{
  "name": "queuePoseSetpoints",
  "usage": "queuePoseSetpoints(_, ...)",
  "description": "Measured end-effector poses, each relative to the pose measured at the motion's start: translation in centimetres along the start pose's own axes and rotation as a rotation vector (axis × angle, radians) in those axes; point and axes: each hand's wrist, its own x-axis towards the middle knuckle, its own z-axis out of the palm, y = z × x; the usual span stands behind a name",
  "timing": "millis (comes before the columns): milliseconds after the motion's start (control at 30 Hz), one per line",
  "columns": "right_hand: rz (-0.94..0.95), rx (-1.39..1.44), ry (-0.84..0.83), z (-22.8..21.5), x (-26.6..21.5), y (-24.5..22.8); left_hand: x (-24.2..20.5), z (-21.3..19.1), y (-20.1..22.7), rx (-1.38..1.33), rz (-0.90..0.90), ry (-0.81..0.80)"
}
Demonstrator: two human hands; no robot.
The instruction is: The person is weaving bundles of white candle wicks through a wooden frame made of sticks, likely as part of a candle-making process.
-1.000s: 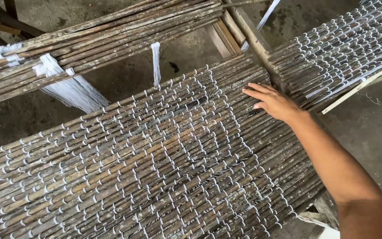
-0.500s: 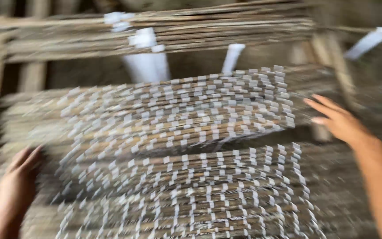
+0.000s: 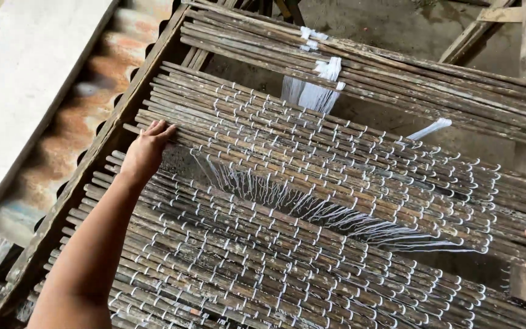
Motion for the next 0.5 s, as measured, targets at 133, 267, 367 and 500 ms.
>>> queuePoseSetpoints(133,0.042,-0.036,0.017,-2.9,0.5,-5.0,1.6,0.7,-0.6,-0.023,-0.018,-0.030)
queuePoseSetpoints(267,0.030,-0.095,0.049,-4.4,1.4,-6.1,3.1,1.9,-1.5,-0.046,0.004,-0.004)
queuePoseSetpoints(367,0.171,0.053,-0.034,-5.9,2.7,-8.1,4.1,2.6,-2.3,-0.012,0.024,-0.002)
queuePoseSetpoints(500,0.410,0.038,-0.158,-9.4,3.9,-12.2,4.7,2.7,-1.9,-0.114,0.077,0.048)
